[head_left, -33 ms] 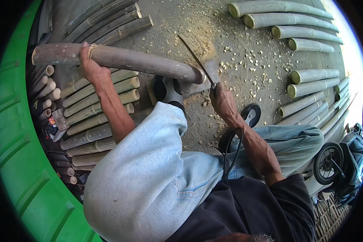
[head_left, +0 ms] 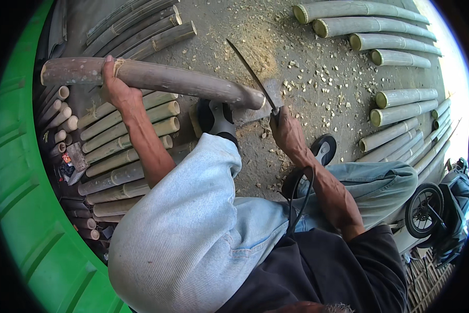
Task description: The person is shaving and cutting bamboo stalks using a large knife.
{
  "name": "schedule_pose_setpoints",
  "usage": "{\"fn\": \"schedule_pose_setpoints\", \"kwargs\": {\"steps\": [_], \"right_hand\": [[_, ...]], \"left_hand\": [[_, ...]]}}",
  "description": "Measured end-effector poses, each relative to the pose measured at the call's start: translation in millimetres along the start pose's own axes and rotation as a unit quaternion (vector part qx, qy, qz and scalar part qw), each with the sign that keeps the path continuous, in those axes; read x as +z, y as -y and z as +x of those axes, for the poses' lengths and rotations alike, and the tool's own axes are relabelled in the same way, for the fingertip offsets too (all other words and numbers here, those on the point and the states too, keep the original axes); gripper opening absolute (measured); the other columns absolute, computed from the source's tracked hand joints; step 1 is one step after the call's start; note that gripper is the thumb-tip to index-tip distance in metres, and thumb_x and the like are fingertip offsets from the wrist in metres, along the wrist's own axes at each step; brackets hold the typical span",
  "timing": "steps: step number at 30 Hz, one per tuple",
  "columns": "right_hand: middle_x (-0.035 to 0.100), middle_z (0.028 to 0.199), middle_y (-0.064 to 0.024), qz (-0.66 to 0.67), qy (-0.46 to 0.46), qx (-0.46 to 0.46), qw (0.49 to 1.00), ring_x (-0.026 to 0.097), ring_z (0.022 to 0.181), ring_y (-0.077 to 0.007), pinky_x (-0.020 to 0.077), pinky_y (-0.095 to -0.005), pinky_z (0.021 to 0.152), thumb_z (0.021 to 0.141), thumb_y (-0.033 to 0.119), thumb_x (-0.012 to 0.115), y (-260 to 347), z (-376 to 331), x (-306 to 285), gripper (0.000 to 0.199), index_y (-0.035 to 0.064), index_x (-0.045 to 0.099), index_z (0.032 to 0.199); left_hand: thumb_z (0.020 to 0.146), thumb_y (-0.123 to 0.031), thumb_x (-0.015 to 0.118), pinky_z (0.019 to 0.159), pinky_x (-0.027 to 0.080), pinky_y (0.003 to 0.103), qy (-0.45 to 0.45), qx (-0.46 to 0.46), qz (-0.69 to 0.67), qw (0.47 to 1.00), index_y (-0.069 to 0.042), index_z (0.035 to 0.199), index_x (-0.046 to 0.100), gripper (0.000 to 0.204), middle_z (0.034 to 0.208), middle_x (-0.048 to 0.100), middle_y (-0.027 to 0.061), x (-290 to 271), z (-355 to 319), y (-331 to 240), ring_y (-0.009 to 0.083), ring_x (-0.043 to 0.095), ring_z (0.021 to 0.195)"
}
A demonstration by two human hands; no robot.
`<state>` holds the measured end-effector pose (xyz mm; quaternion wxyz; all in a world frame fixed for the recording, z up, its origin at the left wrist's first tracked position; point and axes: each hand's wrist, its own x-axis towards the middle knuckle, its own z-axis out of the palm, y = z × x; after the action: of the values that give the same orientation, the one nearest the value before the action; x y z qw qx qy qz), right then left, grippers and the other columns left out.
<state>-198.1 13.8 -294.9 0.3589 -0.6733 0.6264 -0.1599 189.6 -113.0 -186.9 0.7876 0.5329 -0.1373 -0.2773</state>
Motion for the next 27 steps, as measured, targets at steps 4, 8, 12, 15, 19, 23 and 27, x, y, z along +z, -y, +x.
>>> {"fn": "schedule_pose_setpoints", "kwargs": {"steps": [4,8,12,15,19,23,27], "right_hand": [[0.061,0.067,-0.0233,0.101,-0.103,-0.040,0.989,0.062,0.062,-0.0472,0.0463,-0.0518,0.055,0.097,0.015,0.064,60,13,-41,0.023,0.0001,0.046,0.100],[0.062,0.070,-0.0280,-0.044,0.017,0.030,0.998,0.062,0.063,-0.0488,0.0456,-0.0561,0.057,0.097,0.018,0.062,-23,7,13,0.024,-0.0005,0.047,0.099],[0.062,0.071,-0.0284,-0.050,0.025,0.056,0.997,0.063,0.064,-0.0483,0.0459,-0.0558,0.057,0.098,0.019,0.061,-38,-3,8,0.024,-0.0007,0.047,0.099],[0.062,0.070,-0.0260,0.053,-0.032,0.020,0.998,0.063,0.062,-0.0468,0.0462,-0.0522,0.054,0.098,0.018,0.062,33,9,-25,0.023,0.0001,0.047,0.098],[0.061,0.069,-0.0266,0.091,-0.124,-0.063,0.986,0.064,0.062,-0.0467,0.0466,-0.0513,0.053,0.097,0.017,0.062,38,12,-29,0.023,-0.0008,0.048,0.102],[0.061,0.070,-0.0297,-0.008,-0.021,0.013,1.000,0.061,0.062,-0.0504,0.0455,-0.0562,0.057,0.096,0.017,0.061,-35,6,24,0.024,-0.0025,0.048,0.100],[0.061,0.073,-0.0305,-0.009,0.032,0.013,0.999,0.063,0.067,-0.0489,0.0469,-0.0551,0.060,0.097,0.016,0.061,-20,-5,8,0.025,-0.0045,0.048,0.097]], "left_hand": [[0.086,-0.017,0.077,0.076,0.058,0.040,-0.025,0.017,0.017,0.999,0.004,0.108,0.061,0.034,0.094,0.065,0.0117,2,3,-2,0.0239,0.067,0.084],[0.086,-0.018,0.076,0.077,0.059,0.041,-0.021,0.021,0.021,0.999,0.005,0.109,0.060,0.037,0.095,0.065,0.0120,9,-4,-5,0.0244,0.067,0.083],[0.087,-0.019,0.075,0.082,0.059,0.042,0.013,0.009,0.013,1.000,0.004,0.111,0.059,0.037,0.096,0.064,0.0133,11,-7,12,0.0249,0.067,0.087],[0.088,-0.020,0.074,0.085,0.058,0.043,0.026,0.008,0.008,1.000,0.004,0.115,0.057,0.040,0.096,0.064,0.0146,-4,-5,-9,0.0263,0.067,0.090],[0.090,-0.022,0.071,0.087,0.057,0.044,0.055,-0.004,-0.010,0.998,0.003,0.120,0.054,0.042,0.097,0.065,0.0154,-3,3,0,0.0284,0.066,0.090],[0.090,-0.022,0.072,0.089,0.056,0.044,0.061,0.014,-0.007,0.998,0.002,0.118,0.055,0.041,0.101,0.066,0.0156,7,8,6,0.0293,0.067,0.093],[0.087,-0.028,0.076,0.097,0.052,0.042,0.045,-0.022,0.047,0.998,0.001,0.124,0.058,0.050,0.111,0.066,0.0141,7,-9,-12,0.0283,0.067,0.100]]}}
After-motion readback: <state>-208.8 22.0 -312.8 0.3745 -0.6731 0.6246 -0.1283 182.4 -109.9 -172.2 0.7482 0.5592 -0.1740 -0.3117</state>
